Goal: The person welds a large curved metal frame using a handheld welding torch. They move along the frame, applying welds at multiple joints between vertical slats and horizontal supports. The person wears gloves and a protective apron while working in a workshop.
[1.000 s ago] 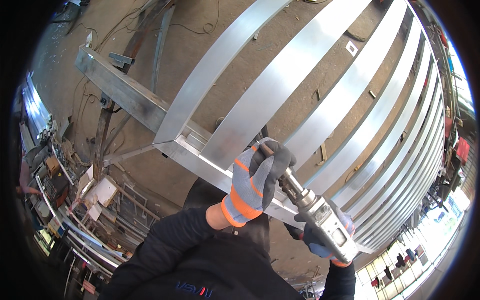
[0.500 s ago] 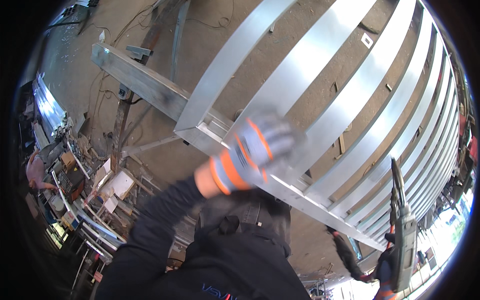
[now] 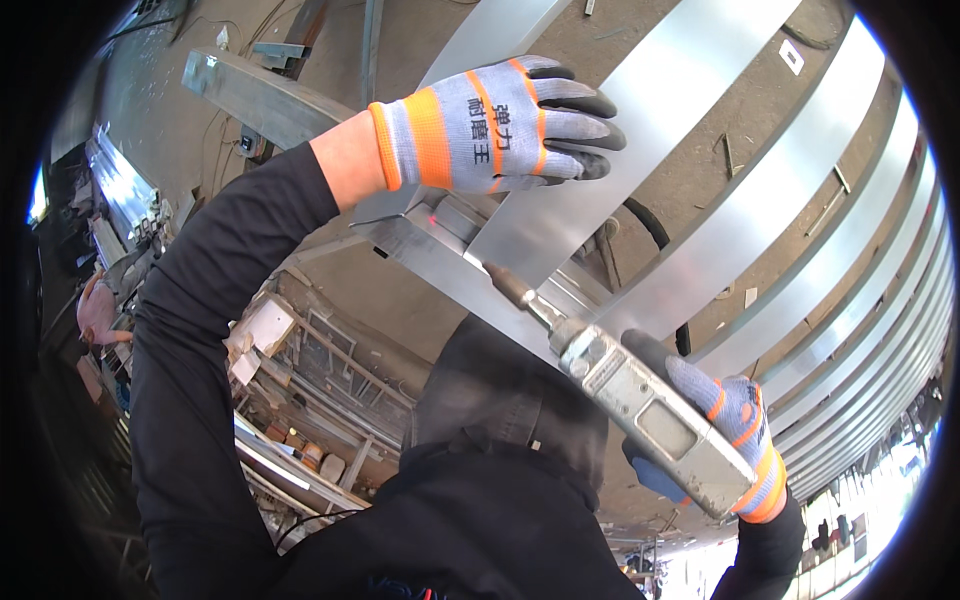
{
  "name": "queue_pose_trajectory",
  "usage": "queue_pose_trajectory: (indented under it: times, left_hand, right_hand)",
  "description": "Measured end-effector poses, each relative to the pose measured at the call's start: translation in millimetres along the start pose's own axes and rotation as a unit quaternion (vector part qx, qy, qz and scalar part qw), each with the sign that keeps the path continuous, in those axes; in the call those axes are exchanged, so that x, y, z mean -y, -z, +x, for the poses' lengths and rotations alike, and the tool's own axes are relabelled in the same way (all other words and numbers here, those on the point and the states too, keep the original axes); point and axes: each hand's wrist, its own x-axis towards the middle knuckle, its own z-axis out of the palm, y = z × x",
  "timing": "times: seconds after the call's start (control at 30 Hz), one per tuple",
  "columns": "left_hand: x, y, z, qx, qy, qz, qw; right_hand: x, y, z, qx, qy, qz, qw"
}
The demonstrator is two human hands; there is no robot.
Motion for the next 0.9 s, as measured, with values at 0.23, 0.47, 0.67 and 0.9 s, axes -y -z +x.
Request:
queue_pose_trajectory:
  times: [0.23, 0.47, 0.67, 0.9]
  left_hand:
    - [2, -13, -3, -0.042, -0.002, -0.003, 0.999]
    - [2, -14, -3, -0.034, -0.001, 0.008, 0.999]
    - [3, -17, -4, -0.034, 0.000, -0.009, 0.999]
    - [6, -25, -2, -0.076, -0.013, -0.010, 0.997]
  right_hand:
    - [-18, -10, 29, 0.071, -0.037, 0.052, 0.995]
    - [-33, -12, 43, 0.058, 0.093, -0.005, 0.994]
    - [-43, -11, 45, 0.068, 0.117, 0.006, 0.991]
    - [-45, -12, 39, 0.065, 0.071, 0.052, 0.994]
